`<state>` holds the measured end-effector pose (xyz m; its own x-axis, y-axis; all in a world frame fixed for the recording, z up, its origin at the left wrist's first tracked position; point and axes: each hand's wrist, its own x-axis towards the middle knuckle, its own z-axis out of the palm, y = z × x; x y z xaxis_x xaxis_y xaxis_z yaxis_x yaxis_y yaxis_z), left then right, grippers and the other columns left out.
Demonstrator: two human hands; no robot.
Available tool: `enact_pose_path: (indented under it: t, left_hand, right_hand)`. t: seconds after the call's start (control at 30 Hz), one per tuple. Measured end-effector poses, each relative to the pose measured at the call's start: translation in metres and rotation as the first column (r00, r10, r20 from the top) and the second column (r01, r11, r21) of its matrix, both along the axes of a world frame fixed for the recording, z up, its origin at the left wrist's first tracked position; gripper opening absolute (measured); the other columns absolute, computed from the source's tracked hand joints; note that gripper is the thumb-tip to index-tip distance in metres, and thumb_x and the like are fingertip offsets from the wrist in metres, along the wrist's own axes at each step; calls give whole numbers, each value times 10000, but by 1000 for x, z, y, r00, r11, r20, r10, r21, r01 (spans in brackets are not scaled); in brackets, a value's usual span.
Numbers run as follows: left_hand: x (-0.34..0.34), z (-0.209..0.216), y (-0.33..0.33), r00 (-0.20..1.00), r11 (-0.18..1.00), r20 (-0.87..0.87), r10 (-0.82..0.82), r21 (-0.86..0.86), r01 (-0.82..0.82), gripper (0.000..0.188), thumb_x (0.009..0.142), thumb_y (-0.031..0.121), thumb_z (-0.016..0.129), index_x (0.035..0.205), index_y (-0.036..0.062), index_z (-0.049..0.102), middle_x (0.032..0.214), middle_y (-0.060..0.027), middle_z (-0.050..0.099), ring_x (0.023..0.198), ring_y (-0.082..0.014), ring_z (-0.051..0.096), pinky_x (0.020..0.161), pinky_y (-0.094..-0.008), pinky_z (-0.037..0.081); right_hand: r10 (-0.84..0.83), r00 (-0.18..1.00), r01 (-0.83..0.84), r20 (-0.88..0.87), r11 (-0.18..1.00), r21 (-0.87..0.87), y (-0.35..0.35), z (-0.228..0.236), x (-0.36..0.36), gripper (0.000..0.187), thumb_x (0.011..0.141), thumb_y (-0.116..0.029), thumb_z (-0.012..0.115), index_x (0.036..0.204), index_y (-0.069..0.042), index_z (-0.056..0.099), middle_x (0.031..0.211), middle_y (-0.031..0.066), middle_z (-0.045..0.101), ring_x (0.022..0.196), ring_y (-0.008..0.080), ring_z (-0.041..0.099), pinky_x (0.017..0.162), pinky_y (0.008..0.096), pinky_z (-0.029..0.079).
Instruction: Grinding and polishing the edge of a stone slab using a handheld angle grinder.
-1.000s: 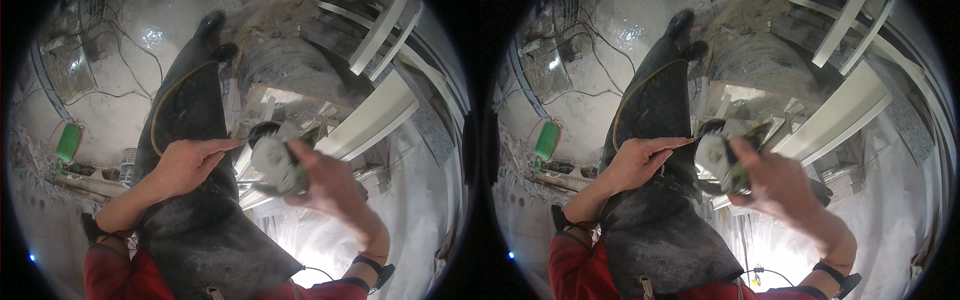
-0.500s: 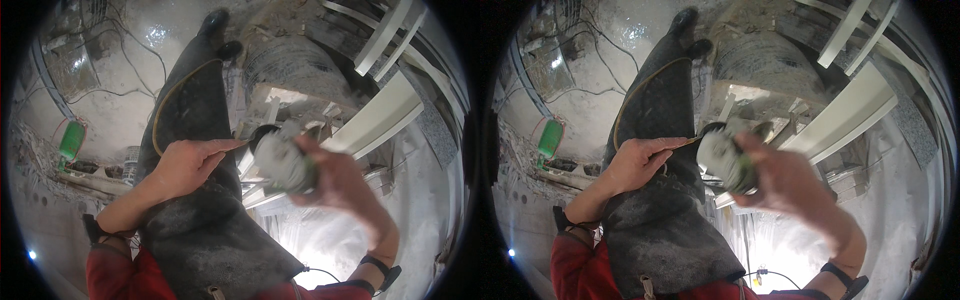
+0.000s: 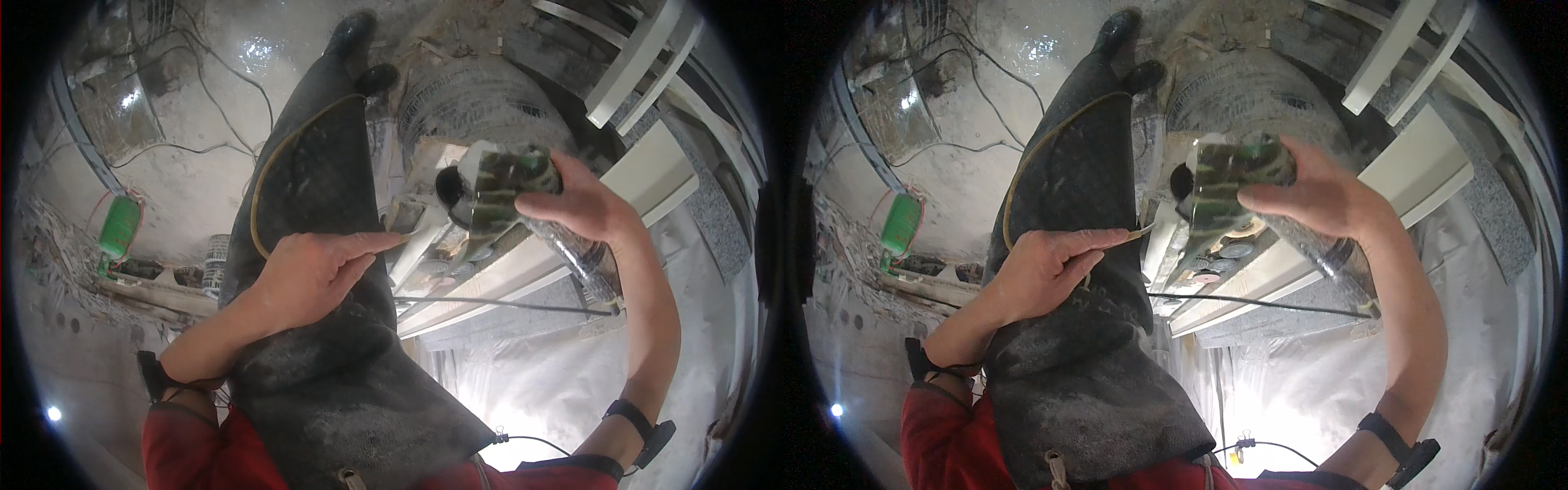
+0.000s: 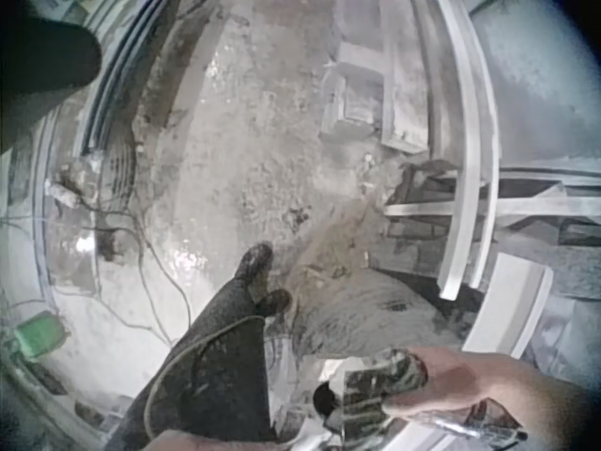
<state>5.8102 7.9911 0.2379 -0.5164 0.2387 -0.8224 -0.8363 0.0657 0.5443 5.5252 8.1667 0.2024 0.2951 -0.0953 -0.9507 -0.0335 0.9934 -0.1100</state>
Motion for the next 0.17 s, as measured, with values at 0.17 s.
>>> enact_pose_path:
  t: [0.17]
  left_hand:
    - [-1,1,-4,999,1000,-32,9,-5,-9,330,942,74,593,1266,109,643,1128,-152,700,952,-295,708,799,-329,566]
  right_hand:
    - [125,981,-146,-147,979,-143,-13,50,20,723,702,-234,791,1363,-119,521,1251,156,645,1201,306,602,1102,395,404]
